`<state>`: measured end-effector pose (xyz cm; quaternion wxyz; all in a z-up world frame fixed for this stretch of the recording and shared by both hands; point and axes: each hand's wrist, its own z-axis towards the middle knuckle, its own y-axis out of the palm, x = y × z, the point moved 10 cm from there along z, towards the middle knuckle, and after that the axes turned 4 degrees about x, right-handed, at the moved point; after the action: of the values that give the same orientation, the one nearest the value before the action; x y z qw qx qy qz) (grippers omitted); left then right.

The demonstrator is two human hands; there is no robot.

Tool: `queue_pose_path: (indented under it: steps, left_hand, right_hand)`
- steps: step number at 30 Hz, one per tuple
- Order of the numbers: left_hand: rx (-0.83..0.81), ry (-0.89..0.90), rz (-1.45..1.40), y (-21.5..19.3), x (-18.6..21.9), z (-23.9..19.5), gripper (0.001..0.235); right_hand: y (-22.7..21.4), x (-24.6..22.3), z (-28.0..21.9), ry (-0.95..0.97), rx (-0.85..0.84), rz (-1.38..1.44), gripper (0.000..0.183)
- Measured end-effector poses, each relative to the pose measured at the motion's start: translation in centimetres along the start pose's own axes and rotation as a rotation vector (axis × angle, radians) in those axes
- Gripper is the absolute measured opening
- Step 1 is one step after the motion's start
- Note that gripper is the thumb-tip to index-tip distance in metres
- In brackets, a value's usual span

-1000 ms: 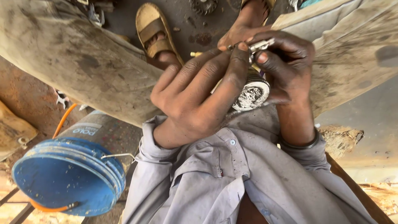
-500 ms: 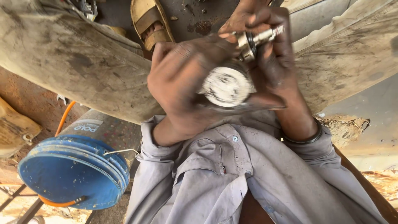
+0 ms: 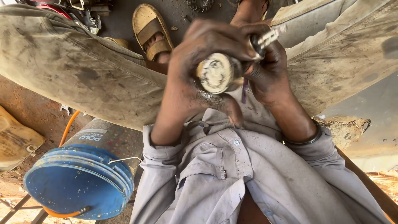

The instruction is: Inspecting and cleaning engine components including a piston and crankshaft.

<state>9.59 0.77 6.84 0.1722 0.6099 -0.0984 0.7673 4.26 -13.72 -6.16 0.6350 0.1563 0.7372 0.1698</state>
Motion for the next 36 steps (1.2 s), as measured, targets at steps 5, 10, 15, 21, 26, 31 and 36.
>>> queue_pose_path:
  steps: [5,10,15,21,26,31,36]
  left_hand:
    - [-0.187,-0.004,-0.099,1.3,-2.5,0.8,0.064]
    - [-0.199,0.021,-0.336,2.4,-2.2,1.4,0.06]
    - [-0.129,0.256,-0.315,2.2,-1.4,1.6,0.055]
    - [-0.08,0.173,-0.09,1.6,-3.6,0.0,0.028]
    - [-0.021,0.23,0.344,0.5,-1.3,-0.3,0.027]
    - [-0.02,0.221,0.529,0.1,-0.8,-0.7,0.026]
    - [-0.049,0.138,0.514,0.0,-1.6,-1.1,0.026]
  right_hand:
    - [0.1,-0.2,-0.1,0.076,0.012,0.118,0.057]
    - [1.3,-0.5,0.0,0.13,0.008,0.142,0.058]
    - [1.0,0.7,-0.2,0.218,-0.057,-0.09,0.057]
    - [0.7,-1.2,0.9,0.221,-0.14,-0.245,0.052]
    - [-1.0,-9.7,-0.3,0.069,-0.006,-0.761,0.053]
    - [-0.5,-14.5,-1.4,-0.031,0.066,-1.017,0.031]
    - [7.7,-16.3,-1.4,-0.517,-0.414,-1.125,0.012]
